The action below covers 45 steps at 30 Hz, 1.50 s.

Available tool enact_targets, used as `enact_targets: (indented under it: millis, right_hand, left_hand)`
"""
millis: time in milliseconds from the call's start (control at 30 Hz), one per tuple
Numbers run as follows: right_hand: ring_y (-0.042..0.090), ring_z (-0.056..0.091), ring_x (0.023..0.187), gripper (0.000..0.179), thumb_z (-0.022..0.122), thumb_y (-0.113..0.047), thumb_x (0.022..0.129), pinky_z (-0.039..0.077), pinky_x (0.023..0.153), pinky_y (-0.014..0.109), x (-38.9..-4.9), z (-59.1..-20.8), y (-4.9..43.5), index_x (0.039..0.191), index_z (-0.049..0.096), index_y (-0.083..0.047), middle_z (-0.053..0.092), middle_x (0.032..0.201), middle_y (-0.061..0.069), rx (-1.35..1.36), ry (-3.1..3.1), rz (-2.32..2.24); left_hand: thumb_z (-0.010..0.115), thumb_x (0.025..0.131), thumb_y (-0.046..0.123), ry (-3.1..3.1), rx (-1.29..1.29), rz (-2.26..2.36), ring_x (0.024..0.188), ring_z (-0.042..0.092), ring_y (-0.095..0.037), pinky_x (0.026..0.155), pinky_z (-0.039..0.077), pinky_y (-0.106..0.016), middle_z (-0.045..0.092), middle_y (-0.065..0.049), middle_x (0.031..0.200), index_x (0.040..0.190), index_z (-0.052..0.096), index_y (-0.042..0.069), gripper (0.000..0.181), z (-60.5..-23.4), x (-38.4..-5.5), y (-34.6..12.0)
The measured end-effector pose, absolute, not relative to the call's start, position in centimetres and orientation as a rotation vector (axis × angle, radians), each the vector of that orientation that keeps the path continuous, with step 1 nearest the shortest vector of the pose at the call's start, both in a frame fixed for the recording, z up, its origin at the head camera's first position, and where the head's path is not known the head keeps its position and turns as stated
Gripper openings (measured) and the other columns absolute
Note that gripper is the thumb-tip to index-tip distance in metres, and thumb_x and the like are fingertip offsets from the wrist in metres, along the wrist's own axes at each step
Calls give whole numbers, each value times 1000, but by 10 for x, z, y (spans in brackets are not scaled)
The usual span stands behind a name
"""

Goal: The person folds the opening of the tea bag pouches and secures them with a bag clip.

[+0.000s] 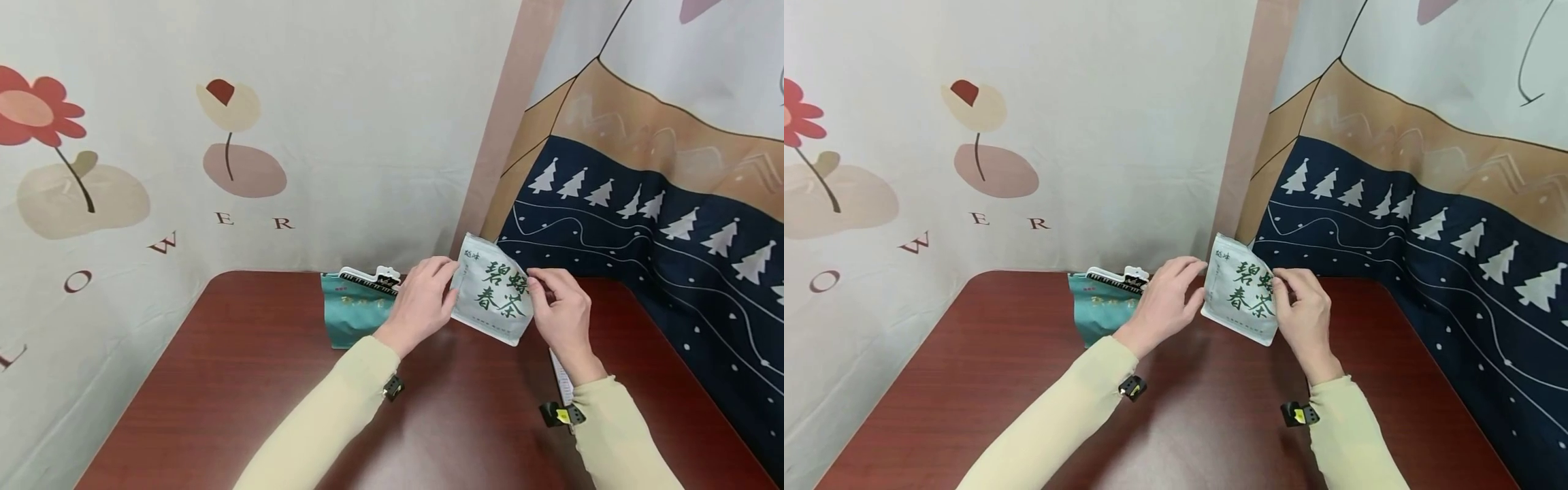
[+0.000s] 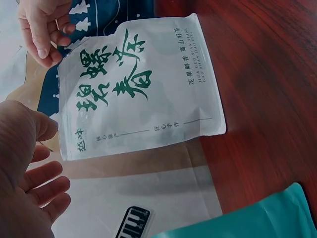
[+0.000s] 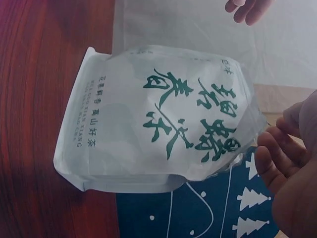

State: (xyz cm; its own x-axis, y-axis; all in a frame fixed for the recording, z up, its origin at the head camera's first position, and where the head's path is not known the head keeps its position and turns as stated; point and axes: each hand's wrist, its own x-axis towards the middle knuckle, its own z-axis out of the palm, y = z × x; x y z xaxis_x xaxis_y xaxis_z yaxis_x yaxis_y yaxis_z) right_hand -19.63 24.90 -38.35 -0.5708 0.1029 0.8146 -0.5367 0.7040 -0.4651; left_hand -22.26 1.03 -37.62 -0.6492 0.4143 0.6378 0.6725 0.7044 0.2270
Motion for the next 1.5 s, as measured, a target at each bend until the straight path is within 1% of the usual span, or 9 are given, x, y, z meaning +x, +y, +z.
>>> enact_targets:
  millis: [233, 633, 900, 1033, 1167, 1500]
  right_hand:
    - [-15, 51, 85, 14, 67, 6, 94, 40, 75, 2, -197, -382, 255, 103, 78, 4, 72, 97, 19, 305, -2016, 897]
    - [-12, 51, 81, 17, 66, 6, 94, 38, 71, 4, -200, -387, 259, 103, 79, 1, 73, 95, 17, 275, -2032, 902]
    - [-15, 49, 81, 15, 66, 6, 94, 37, 71, 5, -203, -391, 260, 102, 79, 3, 72, 95, 18, 257, -2059, 907]
    - [-14, 47, 79, 14, 66, 7, 94, 36, 69, 6, -204, -393, 260, 101, 78, 4, 72, 94, 18, 261, -2066, 903]
    - [-14, 46, 78, 14, 66, 7, 94, 35, 69, 5, -204, -395, 260, 100, 79, 3, 72, 94, 18, 257, -2077, 902]
    - [-11, 47, 79, 14, 67, 7, 94, 39, 67, 10, -204, -399, 260, 100, 79, 3, 72, 95, 17, 248, -2103, 902]
  left_hand:
    - [71, 96, 14, -2391, -827, -623, 122, 59, -26, 106, 47, -39, 64, -9, 130, 133, 66, 6, 39, -374, -224, 19]
    - [69, 98, 18, -2439, -827, -581, 128, 57, -24, 108, 47, -39, 62, -7, 137, 136, 65, 9, 39, -366, -230, 34]
    - [66, 101, 23, -2503, -868, -520, 134, 53, -21, 114, 43, -36, 59, -6, 144, 142, 61, 10, 44, -358, -234, 44]
    - [65, 101, 26, -2519, -887, -466, 138, 50, -20, 116, 40, -34, 56, -4, 148, 145, 59, 11, 47, -356, -236, 48]
    - [65, 101, 26, -2496, -904, -443, 140, 48, -20, 117, 39, -35, 54, -4, 151, 145, 59, 12, 47, -354, -239, 52]
    - [66, 100, 25, -2464, -950, -400, 144, 46, -19, 118, 39, -37, 51, -5, 155, 145, 59, 13, 47, -349, -245, 64]
